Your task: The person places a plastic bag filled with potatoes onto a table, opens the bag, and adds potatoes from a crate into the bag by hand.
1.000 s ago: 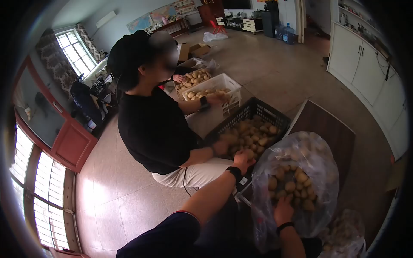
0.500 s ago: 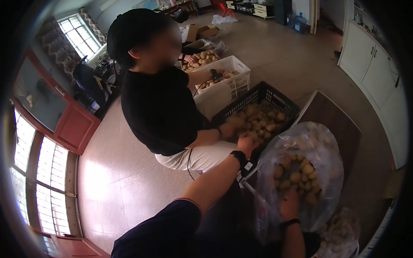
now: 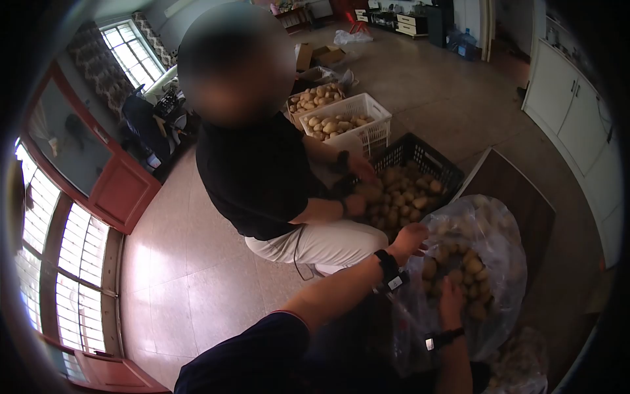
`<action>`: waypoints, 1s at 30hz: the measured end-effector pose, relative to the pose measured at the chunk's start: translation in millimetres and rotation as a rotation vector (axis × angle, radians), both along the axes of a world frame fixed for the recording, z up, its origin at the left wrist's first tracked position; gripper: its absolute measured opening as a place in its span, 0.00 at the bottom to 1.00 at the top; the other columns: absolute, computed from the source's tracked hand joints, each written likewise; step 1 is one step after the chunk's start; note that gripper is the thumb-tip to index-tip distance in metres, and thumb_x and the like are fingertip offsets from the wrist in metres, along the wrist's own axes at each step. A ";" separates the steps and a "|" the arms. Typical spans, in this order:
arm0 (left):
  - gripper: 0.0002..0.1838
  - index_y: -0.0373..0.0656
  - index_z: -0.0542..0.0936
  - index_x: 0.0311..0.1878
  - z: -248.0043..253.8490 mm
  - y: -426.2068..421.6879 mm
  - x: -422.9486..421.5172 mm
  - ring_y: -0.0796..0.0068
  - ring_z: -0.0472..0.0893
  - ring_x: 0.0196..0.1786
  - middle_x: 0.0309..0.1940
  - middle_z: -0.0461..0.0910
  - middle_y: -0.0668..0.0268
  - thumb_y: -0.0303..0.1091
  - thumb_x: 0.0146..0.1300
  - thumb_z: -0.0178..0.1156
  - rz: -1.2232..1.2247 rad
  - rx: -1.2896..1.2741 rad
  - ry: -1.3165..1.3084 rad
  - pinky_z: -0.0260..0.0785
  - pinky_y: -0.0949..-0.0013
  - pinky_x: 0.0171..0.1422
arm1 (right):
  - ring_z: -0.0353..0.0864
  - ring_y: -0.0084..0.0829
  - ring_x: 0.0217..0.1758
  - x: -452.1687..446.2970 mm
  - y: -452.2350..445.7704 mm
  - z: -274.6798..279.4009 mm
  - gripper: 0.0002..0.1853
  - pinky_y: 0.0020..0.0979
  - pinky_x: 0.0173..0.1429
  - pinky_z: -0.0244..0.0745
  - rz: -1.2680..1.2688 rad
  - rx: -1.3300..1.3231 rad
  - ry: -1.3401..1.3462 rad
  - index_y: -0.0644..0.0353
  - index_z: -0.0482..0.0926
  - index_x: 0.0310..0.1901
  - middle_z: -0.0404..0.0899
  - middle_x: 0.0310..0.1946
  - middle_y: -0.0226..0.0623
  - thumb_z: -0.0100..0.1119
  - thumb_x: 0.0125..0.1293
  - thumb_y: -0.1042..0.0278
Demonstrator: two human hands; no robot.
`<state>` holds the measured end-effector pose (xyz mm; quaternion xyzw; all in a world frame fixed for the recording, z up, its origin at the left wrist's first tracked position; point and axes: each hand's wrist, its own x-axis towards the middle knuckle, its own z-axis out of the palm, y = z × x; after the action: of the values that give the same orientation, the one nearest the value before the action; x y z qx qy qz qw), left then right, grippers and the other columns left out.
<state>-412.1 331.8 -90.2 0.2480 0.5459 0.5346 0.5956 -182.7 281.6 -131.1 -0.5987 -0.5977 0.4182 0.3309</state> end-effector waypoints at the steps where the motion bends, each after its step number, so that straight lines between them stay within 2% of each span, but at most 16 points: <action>1: 0.21 0.40 0.75 0.55 1.9 -2.5 5.5 0.72 0.81 0.35 0.43 0.78 0.64 0.40 0.63 0.60 -0.110 -0.006 0.031 0.75 0.67 0.31 | 0.74 0.29 0.31 -5.4 0.6 6.4 0.25 0.33 0.34 0.69 -0.023 -0.164 0.068 0.67 0.78 0.47 0.78 0.32 0.36 0.53 0.72 0.46; 2: 0.19 0.40 0.77 0.53 3.6 -5.5 12.3 0.74 0.80 0.32 0.38 0.79 0.65 0.42 0.63 0.61 -0.139 -0.003 0.095 0.73 0.70 0.29 | 0.71 0.23 0.27 -12.9 -0.6 18.4 0.25 0.29 0.28 0.66 -0.046 -0.326 0.136 0.65 0.78 0.47 0.76 0.29 0.32 0.53 0.72 0.45; 6: 0.17 0.41 0.79 0.48 -8.2 -8.1 26.2 0.78 0.77 0.26 0.29 0.78 0.69 0.43 0.63 0.61 -0.316 0.065 0.248 0.70 0.71 0.28 | 0.65 0.19 0.21 -25.8 -1.2 41.5 0.25 0.26 0.22 0.58 -0.087 -0.359 0.274 0.61 0.78 0.45 0.72 0.26 0.28 0.53 0.71 0.42; 9: 0.18 0.41 0.79 0.49 -15.3 -8.8 33.6 0.77 0.78 0.27 0.29 0.79 0.68 0.44 0.65 0.60 -0.387 0.121 0.245 0.70 0.71 0.27 | 0.70 0.20 0.28 -19.9 7.0 34.4 0.22 0.25 0.27 0.64 -0.065 -0.416 0.383 0.60 0.76 0.45 0.74 0.31 0.28 0.52 0.73 0.45; 10: 0.18 0.41 0.79 0.49 -16.3 -7.7 33.8 0.77 0.78 0.27 0.29 0.79 0.68 0.44 0.65 0.60 -0.388 0.123 0.244 0.70 0.71 0.27 | 0.71 0.20 0.33 -17.8 13.1 18.3 0.21 0.25 0.31 0.67 -0.048 -0.327 0.365 0.59 0.76 0.47 0.75 0.35 0.29 0.50 0.74 0.46; 14: 0.18 0.40 0.80 0.49 -13.0 -9.8 35.1 0.75 0.79 0.28 0.32 0.81 0.65 0.44 0.66 0.60 -0.513 0.073 0.184 0.71 0.66 0.27 | 0.73 0.22 0.45 -23.1 9.3 32.6 0.17 0.25 0.43 0.71 0.052 -0.148 0.275 0.59 0.75 0.53 0.76 0.45 0.31 0.47 0.77 0.54; 19: 0.15 0.39 0.81 0.43 -29.7 -11.1 27.0 0.73 0.80 0.28 0.32 0.81 0.64 0.43 0.67 0.58 -0.525 0.145 0.195 0.72 0.64 0.28 | 0.75 0.25 0.45 -19.9 12.8 20.9 0.16 0.27 0.47 0.72 0.120 -0.023 0.263 0.61 0.75 0.55 0.78 0.44 0.32 0.51 0.75 0.60; 21: 0.14 0.38 0.80 0.39 -38.0 -0.6 18.2 0.74 0.81 0.29 0.31 0.80 0.64 0.41 0.68 0.57 -0.757 0.854 0.882 0.73 0.66 0.29 | 0.77 0.28 0.45 -16.2 17.0 10.6 0.15 0.29 0.48 0.73 0.141 0.001 0.257 0.62 0.75 0.55 0.79 0.44 0.34 0.53 0.73 0.62; 22: 0.14 0.38 0.81 0.40 -44.1 1.5 19.3 0.74 0.81 0.30 0.31 0.80 0.65 0.40 0.68 0.56 -0.683 0.653 0.470 0.73 0.67 0.30 | 0.79 0.33 0.46 -11.0 17.7 8.4 0.16 0.32 0.49 0.74 0.156 0.120 0.081 0.62 0.75 0.55 0.80 0.43 0.38 0.54 0.72 0.62; 23: 0.13 0.39 0.81 0.40 -32.7 -1.7 19.0 0.75 0.81 0.32 0.32 0.79 0.66 0.40 0.68 0.56 -0.603 0.438 0.330 0.74 0.68 0.32 | 0.81 0.38 0.46 -4.2 18.9 8.5 0.16 0.35 0.51 0.74 0.170 0.235 -0.099 0.62 0.75 0.55 0.81 0.43 0.42 0.55 0.71 0.62; 24: 0.13 0.40 0.81 0.40 -26.2 -3.3 18.9 0.77 0.81 0.34 0.33 0.79 0.67 0.40 0.68 0.56 -0.481 0.238 0.177 0.74 0.70 0.34 | 0.81 0.48 0.48 -3.6 18.3 12.2 0.17 0.40 0.55 0.73 0.156 0.167 -0.147 0.63 0.75 0.55 0.80 0.44 0.49 0.58 0.67 0.64; 25: 0.12 0.41 0.81 0.43 -42.9 4.6 16.4 0.78 0.80 0.40 0.38 0.79 0.67 0.40 0.68 0.57 -0.438 0.351 0.479 0.75 0.69 0.36 | 0.80 0.50 0.50 2.5 23.4 1.5 0.18 0.41 0.56 0.73 0.173 0.215 -0.227 0.63 0.75 0.54 0.80 0.45 0.50 0.59 0.65 0.65; 26: 0.13 0.40 0.81 0.45 -26.7 -1.5 14.0 0.77 0.80 0.42 0.41 0.79 0.66 0.40 0.68 0.58 -0.360 0.144 0.048 0.77 0.66 0.38 | 0.79 0.51 0.51 12.6 24.3 -17.8 0.18 0.42 0.57 0.72 0.184 0.243 -0.319 0.64 0.75 0.53 0.80 0.45 0.51 0.60 0.63 0.66; 28: 0.14 0.39 0.80 0.48 -7.7 -8.7 9.5 0.76 0.80 0.40 0.39 0.79 0.65 0.35 0.63 0.63 -0.216 0.096 -0.073 0.78 0.64 0.41 | 0.74 0.54 0.57 25.7 14.6 -29.7 0.22 0.46 0.60 0.71 0.190 0.346 -0.487 0.64 0.72 0.55 0.75 0.52 0.54 0.62 0.61 0.67; 29: 0.15 0.38 0.80 0.49 -4.2 -4.7 4.4 0.73 0.80 0.42 0.41 0.79 0.63 0.34 0.62 0.64 -0.182 0.077 -0.085 0.77 0.63 0.43 | 0.72 0.55 0.59 26.2 7.8 -24.8 0.24 0.46 0.63 0.69 0.151 0.339 -0.524 0.66 0.71 0.57 0.74 0.53 0.57 0.62 0.61 0.65; 30: 0.16 0.37 0.79 0.50 -4.9 -3.1 -1.9 0.69 0.80 0.44 0.43 0.79 0.60 0.32 0.60 0.65 -0.159 0.069 -0.067 0.77 0.63 0.46 | 0.72 0.55 0.59 25.9 5.9 -15.9 0.25 0.46 0.62 0.70 0.147 0.224 -0.529 0.64 0.69 0.59 0.72 0.56 0.54 0.62 0.61 0.65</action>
<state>-413.9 328.7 -95.1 0.2929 0.4854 0.5123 0.6451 -156.8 287.4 -147.0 -0.6017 -0.7474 0.2021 0.1963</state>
